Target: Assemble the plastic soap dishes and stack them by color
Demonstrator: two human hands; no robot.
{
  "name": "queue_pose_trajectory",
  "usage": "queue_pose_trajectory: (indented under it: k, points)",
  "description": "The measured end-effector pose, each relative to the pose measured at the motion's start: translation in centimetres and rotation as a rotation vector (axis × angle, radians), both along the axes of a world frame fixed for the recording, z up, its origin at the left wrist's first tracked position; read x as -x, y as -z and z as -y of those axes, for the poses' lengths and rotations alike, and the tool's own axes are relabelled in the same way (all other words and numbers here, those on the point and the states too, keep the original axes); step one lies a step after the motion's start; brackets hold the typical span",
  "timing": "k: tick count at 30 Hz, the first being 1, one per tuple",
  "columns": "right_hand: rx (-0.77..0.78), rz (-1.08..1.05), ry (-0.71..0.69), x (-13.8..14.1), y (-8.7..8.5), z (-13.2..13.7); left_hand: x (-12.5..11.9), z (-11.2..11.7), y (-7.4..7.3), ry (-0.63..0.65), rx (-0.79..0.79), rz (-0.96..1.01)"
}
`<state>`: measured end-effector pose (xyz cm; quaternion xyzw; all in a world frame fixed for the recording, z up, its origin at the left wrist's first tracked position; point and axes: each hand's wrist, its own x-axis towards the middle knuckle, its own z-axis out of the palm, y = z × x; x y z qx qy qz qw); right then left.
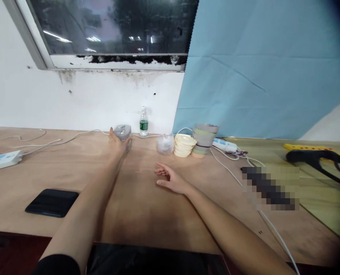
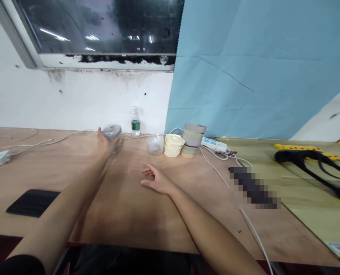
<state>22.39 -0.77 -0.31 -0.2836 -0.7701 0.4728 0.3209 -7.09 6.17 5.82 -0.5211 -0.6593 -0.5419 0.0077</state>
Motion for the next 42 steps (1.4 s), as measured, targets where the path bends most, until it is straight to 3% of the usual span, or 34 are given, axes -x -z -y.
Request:
queue_pose_trajectory:
  k: [7, 11, 14, 16, 21, 26, 32, 42]
  points:
    - [-0.041, 0.007, -0.012, 0.0, 0.1, 0.0, -0.5, -0.3, 0.0, -0.010, 0.008, 0.021]
    - [-0.052, 0.012, -0.009, 0.0, 0.1, 0.0, -1.0, -0.3, -0.1, -0.153, 0.047, -0.032]
    - [-0.076, 0.022, 0.010, 0.1, -0.1, 0.2, -2.5, 1.0, 0.2, -0.231, 0.025, -0.118]
    - [-0.109, 0.033, 0.053, 0.2, -0.2, 0.4, -4.0, 2.6, 0.9, -0.139, -0.005, -0.205]
    - [-0.227, 0.054, 0.279, 0.0, -0.8, -0.1, -7.7, 7.3, 3.2, 0.315, 0.015, -0.519]
    - [-0.436, 0.026, 0.619, -2.3, -1.9, -2.2, -9.1, 9.1, 4.9, 0.570, 0.197, -0.717]
    - [-0.537, 0.069, 0.935, -6.3, -1.8, -5.1, -8.2, 8.1, 6.2, 0.618, 0.387, -0.718]
    - [-0.626, 0.189, 1.015, -7.1, -0.9, -8.3, -8.0, 8.0, 6.6, 0.656, 0.355, -0.724]
